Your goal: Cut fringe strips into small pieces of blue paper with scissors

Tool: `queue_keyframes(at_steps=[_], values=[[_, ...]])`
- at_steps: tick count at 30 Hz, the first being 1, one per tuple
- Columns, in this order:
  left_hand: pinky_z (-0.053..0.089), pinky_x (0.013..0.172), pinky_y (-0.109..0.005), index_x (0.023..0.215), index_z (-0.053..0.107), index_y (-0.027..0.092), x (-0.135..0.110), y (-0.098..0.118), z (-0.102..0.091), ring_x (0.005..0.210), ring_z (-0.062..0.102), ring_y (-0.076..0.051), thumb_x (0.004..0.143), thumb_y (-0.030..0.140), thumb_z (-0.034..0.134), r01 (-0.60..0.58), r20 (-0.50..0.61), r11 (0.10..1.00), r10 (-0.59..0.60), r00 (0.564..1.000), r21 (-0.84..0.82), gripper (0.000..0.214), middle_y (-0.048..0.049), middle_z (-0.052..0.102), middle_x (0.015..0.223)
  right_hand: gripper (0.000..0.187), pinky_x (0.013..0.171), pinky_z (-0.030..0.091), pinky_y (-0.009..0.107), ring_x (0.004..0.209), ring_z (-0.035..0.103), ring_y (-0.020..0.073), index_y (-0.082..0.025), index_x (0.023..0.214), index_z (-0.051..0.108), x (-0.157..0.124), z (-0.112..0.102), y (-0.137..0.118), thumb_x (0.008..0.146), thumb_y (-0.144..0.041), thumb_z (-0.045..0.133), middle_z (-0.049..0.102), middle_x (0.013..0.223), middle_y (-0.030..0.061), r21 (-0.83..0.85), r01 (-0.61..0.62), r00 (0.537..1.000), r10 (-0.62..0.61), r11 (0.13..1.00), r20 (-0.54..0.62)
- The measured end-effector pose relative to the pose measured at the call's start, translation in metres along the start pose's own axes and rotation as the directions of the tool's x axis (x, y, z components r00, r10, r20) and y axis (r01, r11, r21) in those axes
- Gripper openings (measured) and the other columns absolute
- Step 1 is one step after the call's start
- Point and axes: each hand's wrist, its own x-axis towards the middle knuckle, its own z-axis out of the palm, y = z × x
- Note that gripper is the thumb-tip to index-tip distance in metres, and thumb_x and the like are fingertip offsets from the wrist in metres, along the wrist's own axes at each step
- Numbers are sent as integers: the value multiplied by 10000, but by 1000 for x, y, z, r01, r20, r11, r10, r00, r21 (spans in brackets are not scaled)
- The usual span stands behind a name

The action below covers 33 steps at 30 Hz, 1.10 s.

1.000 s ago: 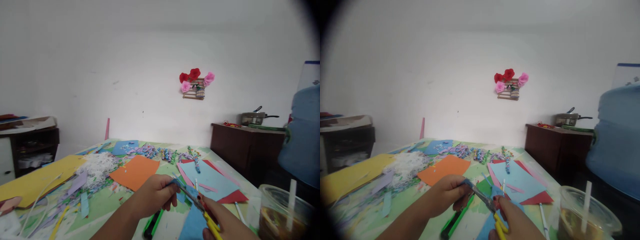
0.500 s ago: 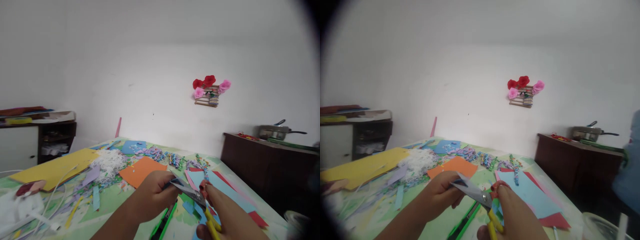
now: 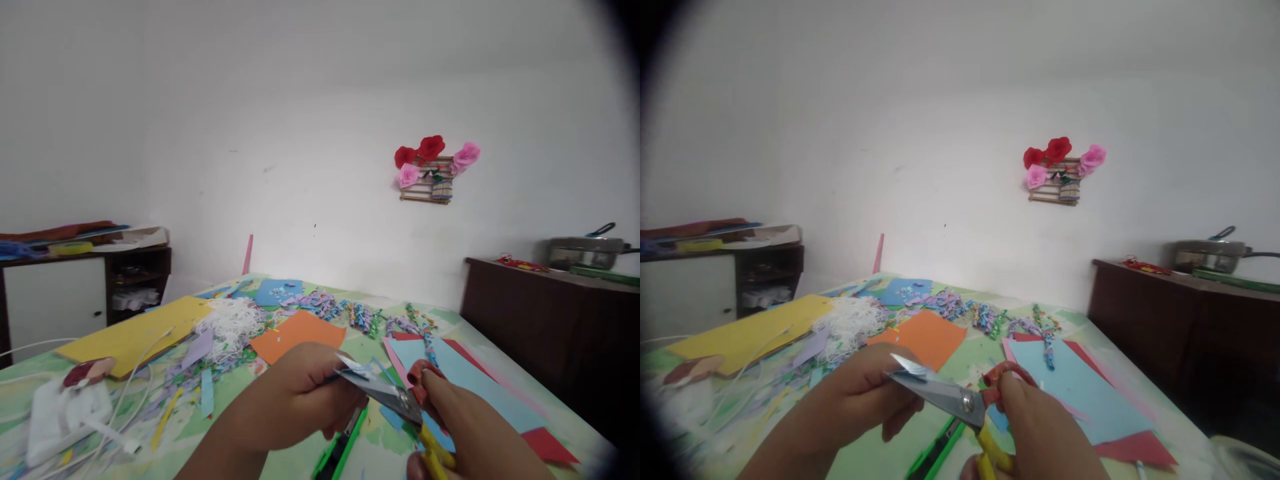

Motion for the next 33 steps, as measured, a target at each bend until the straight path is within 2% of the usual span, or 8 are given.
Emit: queue_keyframes(at_steps=[4, 11, 14, 18, 23, 27, 30, 33], values=[[305, 321, -155, 676, 562, 133, 0, -8, -2, 286, 374, -46, 766, 346, 488, 265, 218, 874, -189, 957, -406, 243, 44, 452, 406, 321, 576, 464, 318, 690, 596, 250, -220, 816, 527, -3, -5, 4, 526, -296, 642, 635, 777, 59, -53, 26, 999, -28, 998, -29], [338, 292, -153, 629, 593, 100, 3, -16, 3, 287, 429, -63, 655, 474, 596, 354, 380, 718, -134, 915, -600, 375, 18, 478, 392, 236, 560, 458, 286, 629, 566, 199, -216, 667, 489, -4, -16, -4, 500, -231, 656, 605, 712, 12, -88, -1, 999, 4, 996, 32], [343, 309, -149, 629, 600, 100, 2, -16, 5, 294, 431, -56, 674, 401, 587, 295, 289, 749, -144, 946, -594, 305, 18, 491, 399, 261, 638, 472, 297, 759, 583, 234, -223, 717, 523, -7, -16, 2, 496, -222, 661, 623, 816, 25, -66, -56, 997, 60, 996, 58], [358, 369, -143, 659, 577, 116, 2, -12, 4, 354, 472, -49, 719, 285, 552, 166, 33, 845, -174, 984, -508, 181, 13, 547, 470, 521, 828, 424, 341, 1078, 465, 309, -253, 1053, 506, -14, -13, 24, 557, -295, 660, 532, 1170, 76, 3, -113, 994, 113, 994, 15], [412, 490, -181, 759, 552, 137, 8, -8, 3, 461, 543, -65, 781, 266, 484, 78, -298, 905, -218, 929, -418, 147, 17, 600, 575, 531, 793, 443, 315, 1037, 512, 278, -239, 1180, 403, -17, -15, 42, 686, -333, 576, 530, 1187, 77, 111, -137, 991, 136, 984, 18], [384, 434, -185, 771, 509, 147, 13, -8, 7, 397, 518, -68, 790, 335, 464, 88, -325, 884, -259, 910, -459, 194, 29, 590, 543, 441, 732, 468, 327, 944, 562, 271, -222, 1094, 456, -9, -16, 36, 684, -331, 578, 592, 1073, 76, 146, -153, 986, 142, 977, 86], [363, 414, -183, 717, 457, 155, 15, -9, 9, 368, 499, -63, 784, 364, 472, 101, -279, 893, -243, 929, -439, 220, 26, 600, 556, 361, 710, 471, 346, 893, 573, 279, -212, 970, 532, -1, -15, 26, 640, -330, 616, 627, 963, 73, 125, -188, 981, 181, 974, 62], [356, 437, -183, 671, 437, 158, 15, -11, 8, 382, 476, -52, 792, 359, 464, 106, -330, 938, -219, 918, -329, 236, 32, 593, 568, 361, 706, 473, 354, 859, 575, 278, -192, 938, 569, 2, -15, 17, 613, -335, 635, 640, 906, 72, 147, -202, 979, 200, 968, 30]])
